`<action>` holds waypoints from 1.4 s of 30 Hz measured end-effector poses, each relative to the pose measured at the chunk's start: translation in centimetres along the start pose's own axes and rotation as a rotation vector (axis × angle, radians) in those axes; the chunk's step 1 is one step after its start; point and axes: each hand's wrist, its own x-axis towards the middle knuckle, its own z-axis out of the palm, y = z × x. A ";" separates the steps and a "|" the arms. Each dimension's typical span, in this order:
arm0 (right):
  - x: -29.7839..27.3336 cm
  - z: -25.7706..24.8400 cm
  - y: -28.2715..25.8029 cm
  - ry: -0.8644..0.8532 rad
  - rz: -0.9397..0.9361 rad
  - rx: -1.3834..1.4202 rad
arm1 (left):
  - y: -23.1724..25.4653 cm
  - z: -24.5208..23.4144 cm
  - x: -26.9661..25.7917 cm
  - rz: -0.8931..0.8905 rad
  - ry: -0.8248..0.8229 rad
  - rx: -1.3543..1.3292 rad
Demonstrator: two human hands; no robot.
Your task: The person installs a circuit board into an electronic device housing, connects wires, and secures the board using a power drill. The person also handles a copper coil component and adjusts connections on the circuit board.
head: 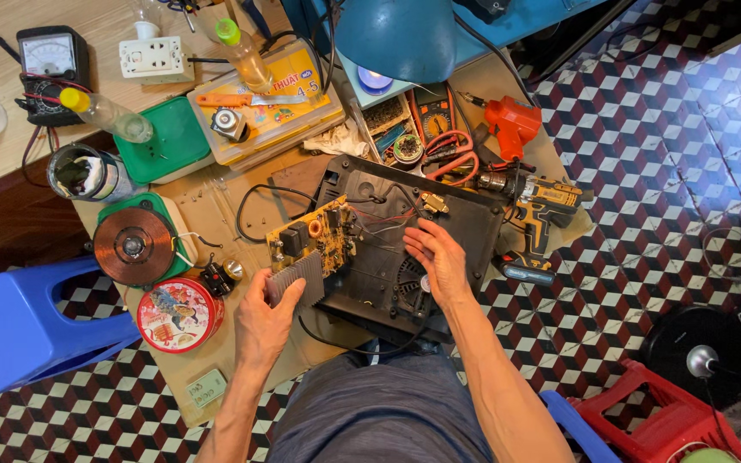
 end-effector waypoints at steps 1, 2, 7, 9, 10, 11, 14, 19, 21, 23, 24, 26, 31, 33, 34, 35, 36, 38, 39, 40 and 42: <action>-0.3 -0.6 0.0 0.027 -0.065 -0.062 | 0.2 0.0 -0.1 0.006 0.013 0.029; -0.6 -1.3 0.1 0.055 -0.132 -0.125 | 0.4 0.1 -0.2 0.014 0.025 0.056; -2.1 -2.4 0.7 0.244 -0.311 -0.392 | 1.4 0.2 -0.3 0.064 0.034 0.167; -2.9 -1.1 0.2 0.231 -0.306 -0.561 | 1.7 0.3 -0.1 0.122 0.050 0.170; -3.2 0.4 0.3 0.211 -0.290 -0.659 | 1.9 0.2 -0.1 0.128 0.049 0.164; -3.3 1.7 0.1 0.191 -0.273 -0.757 | 2.2 0.2 0.0 0.134 0.047 0.157; -1.8 4.4 -0.8 0.090 -0.751 -0.983 | 2.7 -0.4 -0.4 0.145 0.040 0.164; 5.1 4.7 -0.6 -0.239 -0.822 -1.562 | 3.1 -0.5 -0.9 0.197 0.051 0.193; 7.6 4.0 -0.5 -0.355 -0.644 -1.754 | 3.1 -0.4 -1.2 0.201 0.054 0.203; 9.3 3.5 -0.9 -0.444 -0.483 -1.790 | 3.0 -0.4 -1.5 0.198 0.052 0.171; 9.4 3.3 -1.0 -0.391 -0.478 -1.727 | 3.0 -0.4 -1.5 0.198 0.050 0.153; 9.0 2.9 -1.5 -0.284 -0.466 -1.599 | 2.7 -0.5 -1.3 0.015 0.014 0.104; 7.1 1.6 -2.4 -0.206 -0.269 -0.917 | 0.4 -0.2 -0.2 -0.108 0.016 -0.084; 6.6 1.2 -2.6 -0.181 -0.168 -0.711 | -0.7 0.1 0.1 -0.196 -0.045 -0.208; 6.2 1.0 -2.8 -0.172 -0.166 -0.624 | -1.2 0.4 0.2 -0.204 -0.075 -0.317; 6.0 0.9 -3.0 -0.164 -0.165 -0.536 | -1.6 0.7 0.3 -0.212 -0.105 -0.426; 5.9 0.9 -3.3 -0.154 -0.153 -0.523 | -2.0 1.0 0.4 -0.219 -0.134 -0.534; 5.8 0.9 -4.0 -0.133 -0.130 -0.498 | -2.5 1.3 0.4 -0.257 -0.137 -0.516; 5.7 1.0 -4.3 -0.117 -0.132 -0.474 | -2.6 1.4 0.4 -0.276 -0.138 -0.507; 5.6 1.1 -4.7 -0.099 -0.132 -0.449 | -2.7 1.4 0.4 -0.289 -0.142 -0.530; 5.0 1.1 -5.3 -0.082 -0.127 -0.428 | -2.8 1.6 0.4 -0.316 -0.150 -0.578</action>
